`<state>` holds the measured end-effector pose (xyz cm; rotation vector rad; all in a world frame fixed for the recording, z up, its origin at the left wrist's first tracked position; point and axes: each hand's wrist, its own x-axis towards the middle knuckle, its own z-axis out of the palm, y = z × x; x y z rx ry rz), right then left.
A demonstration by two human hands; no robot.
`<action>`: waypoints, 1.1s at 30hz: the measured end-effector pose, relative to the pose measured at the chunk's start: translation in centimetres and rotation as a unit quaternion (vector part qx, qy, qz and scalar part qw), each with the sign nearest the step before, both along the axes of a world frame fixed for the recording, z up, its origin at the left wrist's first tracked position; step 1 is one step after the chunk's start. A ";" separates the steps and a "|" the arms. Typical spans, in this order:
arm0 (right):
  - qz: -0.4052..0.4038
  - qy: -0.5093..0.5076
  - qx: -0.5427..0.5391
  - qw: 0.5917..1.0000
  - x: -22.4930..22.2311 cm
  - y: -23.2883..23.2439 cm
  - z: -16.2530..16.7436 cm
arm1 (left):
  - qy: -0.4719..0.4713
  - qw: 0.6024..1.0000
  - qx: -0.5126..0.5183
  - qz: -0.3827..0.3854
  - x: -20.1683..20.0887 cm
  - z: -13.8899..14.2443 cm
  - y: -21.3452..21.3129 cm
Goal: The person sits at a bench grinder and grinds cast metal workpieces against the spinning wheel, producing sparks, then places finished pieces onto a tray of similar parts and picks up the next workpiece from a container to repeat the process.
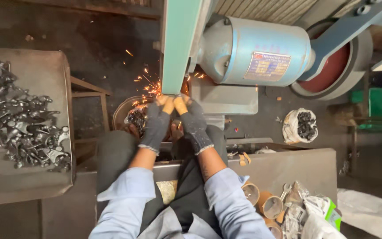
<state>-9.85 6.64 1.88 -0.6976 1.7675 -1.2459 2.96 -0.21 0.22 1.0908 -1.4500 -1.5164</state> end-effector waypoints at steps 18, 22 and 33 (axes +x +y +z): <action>0.039 -0.179 -0.178 0.967 0.3 2.1 7.6 | -0.089 0.985 -0.029 -0.146 0.7 4.4 3.1; 0.031 0.005 -0.061 0.998 1.2 2.4 6.1 | -0.243 0.952 -0.058 -0.175 3.2 6.0 2.8; 0.094 0.148 0.155 0.972 0.7 -2.5 4.8 | -0.190 0.982 0.004 0.007 -0.1 -1.0 1.5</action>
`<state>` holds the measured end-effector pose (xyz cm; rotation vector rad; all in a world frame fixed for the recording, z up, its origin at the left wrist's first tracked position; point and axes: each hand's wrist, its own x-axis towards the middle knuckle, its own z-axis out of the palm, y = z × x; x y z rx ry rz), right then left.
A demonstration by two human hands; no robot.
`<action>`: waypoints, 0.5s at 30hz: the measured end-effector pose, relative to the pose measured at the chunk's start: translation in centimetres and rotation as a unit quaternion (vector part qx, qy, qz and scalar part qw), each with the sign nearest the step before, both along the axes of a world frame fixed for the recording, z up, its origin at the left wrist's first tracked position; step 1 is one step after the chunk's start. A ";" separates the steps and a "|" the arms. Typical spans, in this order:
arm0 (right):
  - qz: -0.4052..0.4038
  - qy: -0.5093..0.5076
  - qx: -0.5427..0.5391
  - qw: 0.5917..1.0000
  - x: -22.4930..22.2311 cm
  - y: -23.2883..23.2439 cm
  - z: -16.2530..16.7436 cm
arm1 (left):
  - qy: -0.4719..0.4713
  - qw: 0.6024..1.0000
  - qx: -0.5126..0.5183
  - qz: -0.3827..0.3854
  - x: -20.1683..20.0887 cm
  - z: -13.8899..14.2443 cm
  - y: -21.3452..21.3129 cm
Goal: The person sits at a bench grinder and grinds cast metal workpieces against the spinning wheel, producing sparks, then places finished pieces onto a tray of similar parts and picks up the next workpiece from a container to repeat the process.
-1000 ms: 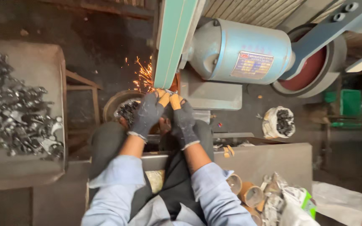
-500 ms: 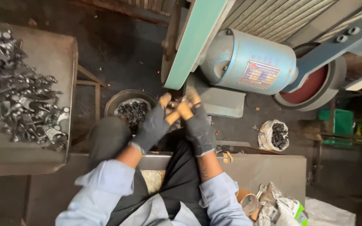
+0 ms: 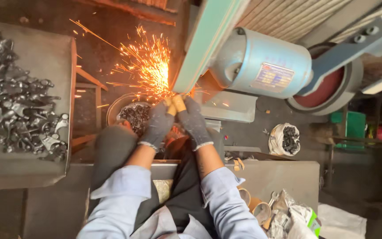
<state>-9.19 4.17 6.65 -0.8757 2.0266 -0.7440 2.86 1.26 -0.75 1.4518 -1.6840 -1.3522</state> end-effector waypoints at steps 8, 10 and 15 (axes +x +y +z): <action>-0.239 -0.483 -0.237 0.809 3.5 -1.0 -4.8 | -0.246 0.964 0.078 -0.069 0.5 4.7 -1.9; -0.245 -0.609 -0.264 0.706 4.3 -1.2 -4.8 | -0.185 0.982 0.002 -0.046 1.4 5.9 -2.5; -0.063 -0.581 -0.276 0.763 2.1 1.8 -0.8 | 0.245 0.968 0.022 -0.047 1.6 5.6 -1.1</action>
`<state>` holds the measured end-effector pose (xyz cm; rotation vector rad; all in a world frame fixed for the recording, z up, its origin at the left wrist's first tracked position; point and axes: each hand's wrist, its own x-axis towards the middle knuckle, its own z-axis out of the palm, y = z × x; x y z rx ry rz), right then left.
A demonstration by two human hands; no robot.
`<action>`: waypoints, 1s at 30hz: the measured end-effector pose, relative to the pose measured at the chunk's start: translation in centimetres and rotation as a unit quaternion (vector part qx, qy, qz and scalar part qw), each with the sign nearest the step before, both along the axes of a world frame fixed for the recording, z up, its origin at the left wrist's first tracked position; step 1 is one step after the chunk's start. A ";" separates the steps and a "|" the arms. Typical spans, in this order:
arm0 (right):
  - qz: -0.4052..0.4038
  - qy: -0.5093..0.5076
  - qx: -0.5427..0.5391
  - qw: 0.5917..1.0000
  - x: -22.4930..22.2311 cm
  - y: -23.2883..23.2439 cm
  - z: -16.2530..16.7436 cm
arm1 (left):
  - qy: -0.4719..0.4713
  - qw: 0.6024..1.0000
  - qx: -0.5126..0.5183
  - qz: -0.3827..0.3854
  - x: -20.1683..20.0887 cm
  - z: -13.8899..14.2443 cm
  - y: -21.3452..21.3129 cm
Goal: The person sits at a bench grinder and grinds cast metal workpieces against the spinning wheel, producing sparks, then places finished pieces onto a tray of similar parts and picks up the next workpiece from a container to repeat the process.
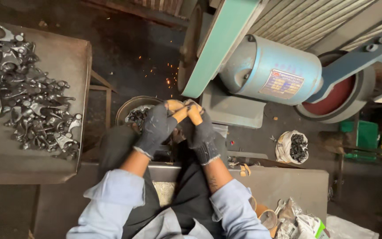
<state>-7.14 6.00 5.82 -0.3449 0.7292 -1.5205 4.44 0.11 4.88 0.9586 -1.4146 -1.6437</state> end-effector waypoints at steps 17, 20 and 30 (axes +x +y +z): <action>-0.145 0.119 0.171 0.967 -2.7 -0.6 -4.7 | -0.346 0.937 -0.048 0.006 -3.8 -2.9 -0.4; -0.150 0.074 0.181 0.969 -3.3 0.9 -2.8 | -0.176 0.968 -0.175 -0.038 -2.4 -0.1 -1.1; 0.041 0.616 0.324 0.716 0.0 5.1 8.3 | -0.192 0.922 -0.318 -0.113 2.0 5.3 1.3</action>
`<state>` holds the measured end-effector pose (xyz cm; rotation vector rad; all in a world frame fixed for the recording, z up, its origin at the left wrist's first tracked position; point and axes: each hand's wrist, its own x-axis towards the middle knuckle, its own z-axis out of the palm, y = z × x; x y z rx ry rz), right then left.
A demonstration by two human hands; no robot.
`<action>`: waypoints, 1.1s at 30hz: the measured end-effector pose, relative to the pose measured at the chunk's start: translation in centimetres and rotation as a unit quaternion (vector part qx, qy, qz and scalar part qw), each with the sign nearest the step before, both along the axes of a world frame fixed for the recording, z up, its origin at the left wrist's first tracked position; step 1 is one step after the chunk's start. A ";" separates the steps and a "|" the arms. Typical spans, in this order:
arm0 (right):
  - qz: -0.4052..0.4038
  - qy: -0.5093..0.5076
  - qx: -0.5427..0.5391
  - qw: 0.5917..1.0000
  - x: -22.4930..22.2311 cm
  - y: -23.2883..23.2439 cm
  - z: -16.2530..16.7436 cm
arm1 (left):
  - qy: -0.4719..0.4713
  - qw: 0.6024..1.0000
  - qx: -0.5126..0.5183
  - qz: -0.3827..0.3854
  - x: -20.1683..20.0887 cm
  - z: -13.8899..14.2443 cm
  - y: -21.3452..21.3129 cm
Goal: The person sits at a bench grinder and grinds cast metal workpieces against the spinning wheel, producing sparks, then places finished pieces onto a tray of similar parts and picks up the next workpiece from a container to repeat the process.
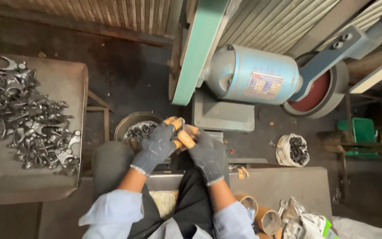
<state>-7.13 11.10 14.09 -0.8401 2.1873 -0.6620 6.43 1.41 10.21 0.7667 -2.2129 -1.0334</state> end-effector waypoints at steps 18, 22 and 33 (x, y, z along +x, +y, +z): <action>0.106 -0.435 -0.257 0.856 -1.9 -1.7 -5.8 | 0.137 0.923 0.353 -0.066 -0.7 -3.3 -2.3; -0.009 -0.353 -0.265 0.897 0.1 -0.1 -5.3 | -0.034 0.997 -0.029 0.057 0.6 1.8 1.2; 0.340 -0.017 -0.277 0.899 -4.2 1.0 -6.5 | 0.180 0.857 0.461 -0.144 0.7 0.4 -1.0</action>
